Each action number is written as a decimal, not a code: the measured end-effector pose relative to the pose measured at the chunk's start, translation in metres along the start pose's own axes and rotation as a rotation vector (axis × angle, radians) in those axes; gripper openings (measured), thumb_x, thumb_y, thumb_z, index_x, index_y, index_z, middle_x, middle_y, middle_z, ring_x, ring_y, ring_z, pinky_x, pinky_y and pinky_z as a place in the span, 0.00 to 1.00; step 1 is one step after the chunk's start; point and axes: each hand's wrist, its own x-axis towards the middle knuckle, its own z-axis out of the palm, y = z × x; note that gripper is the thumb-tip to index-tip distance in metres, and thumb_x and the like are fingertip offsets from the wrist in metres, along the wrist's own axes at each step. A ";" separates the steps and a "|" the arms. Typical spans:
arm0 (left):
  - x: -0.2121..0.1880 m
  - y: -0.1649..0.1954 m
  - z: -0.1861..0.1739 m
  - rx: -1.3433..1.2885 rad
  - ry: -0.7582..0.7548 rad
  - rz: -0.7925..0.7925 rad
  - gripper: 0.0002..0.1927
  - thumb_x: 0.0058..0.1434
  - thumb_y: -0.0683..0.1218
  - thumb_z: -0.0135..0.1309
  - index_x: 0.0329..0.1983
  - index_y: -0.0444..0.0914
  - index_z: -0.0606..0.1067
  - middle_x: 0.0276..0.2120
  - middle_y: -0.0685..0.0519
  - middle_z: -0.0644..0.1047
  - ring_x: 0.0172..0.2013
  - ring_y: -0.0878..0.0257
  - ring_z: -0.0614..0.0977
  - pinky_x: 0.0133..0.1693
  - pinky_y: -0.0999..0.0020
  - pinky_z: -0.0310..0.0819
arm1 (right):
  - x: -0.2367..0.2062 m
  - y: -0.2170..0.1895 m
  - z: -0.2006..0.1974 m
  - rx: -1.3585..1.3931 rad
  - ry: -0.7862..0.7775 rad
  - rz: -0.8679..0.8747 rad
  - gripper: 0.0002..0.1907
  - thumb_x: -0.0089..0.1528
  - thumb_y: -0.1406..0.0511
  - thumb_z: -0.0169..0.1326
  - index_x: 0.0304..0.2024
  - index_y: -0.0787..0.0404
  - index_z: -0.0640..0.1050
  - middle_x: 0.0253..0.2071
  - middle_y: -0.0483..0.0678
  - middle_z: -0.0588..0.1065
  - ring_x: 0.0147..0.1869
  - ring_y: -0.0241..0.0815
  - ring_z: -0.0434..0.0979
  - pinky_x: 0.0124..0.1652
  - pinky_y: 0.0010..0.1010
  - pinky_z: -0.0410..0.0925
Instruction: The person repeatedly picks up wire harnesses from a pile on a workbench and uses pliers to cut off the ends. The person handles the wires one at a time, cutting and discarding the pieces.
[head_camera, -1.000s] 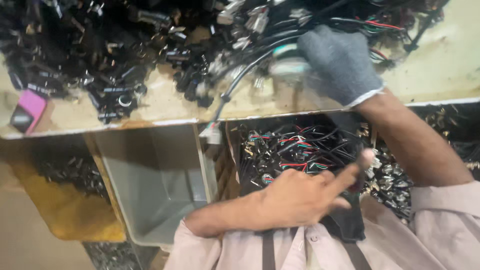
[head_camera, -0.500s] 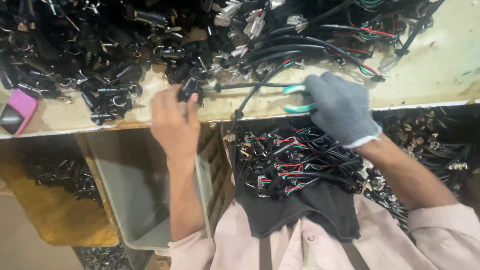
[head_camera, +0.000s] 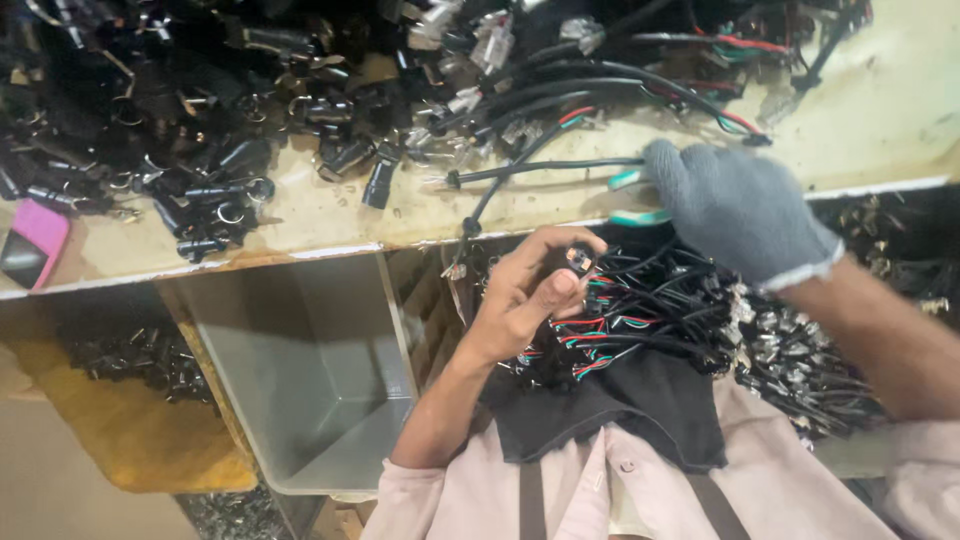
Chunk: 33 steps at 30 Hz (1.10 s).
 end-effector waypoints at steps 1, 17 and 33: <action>-0.002 -0.001 -0.001 0.136 0.011 0.030 0.19 0.71 0.51 0.57 0.60 0.38 0.74 0.39 0.58 0.74 0.34 0.72 0.70 0.38 0.77 0.65 | 0.001 0.003 -0.003 0.267 0.140 0.022 0.05 0.67 0.68 0.56 0.45 0.59 0.75 0.38 0.51 0.74 0.38 0.52 0.79 0.35 0.42 0.71; -0.014 0.004 0.017 0.824 0.170 0.342 0.16 0.68 0.40 0.60 0.57 0.33 0.74 0.49 0.45 0.82 0.47 0.54 0.87 0.51 0.65 0.80 | -0.032 -0.057 -0.017 0.974 0.400 -0.136 0.12 0.63 0.64 0.57 0.46 0.63 0.74 0.38 0.50 0.78 0.36 0.42 0.79 0.38 0.31 0.72; -0.023 -0.005 0.019 0.841 0.054 0.511 0.16 0.65 0.42 0.63 0.51 0.29 0.75 0.47 0.43 0.82 0.39 0.57 0.87 0.43 0.68 0.82 | -0.045 -0.072 0.005 1.361 0.562 0.132 0.09 0.61 0.67 0.57 0.42 0.64 0.74 0.33 0.48 0.74 0.31 0.43 0.74 0.33 0.30 0.68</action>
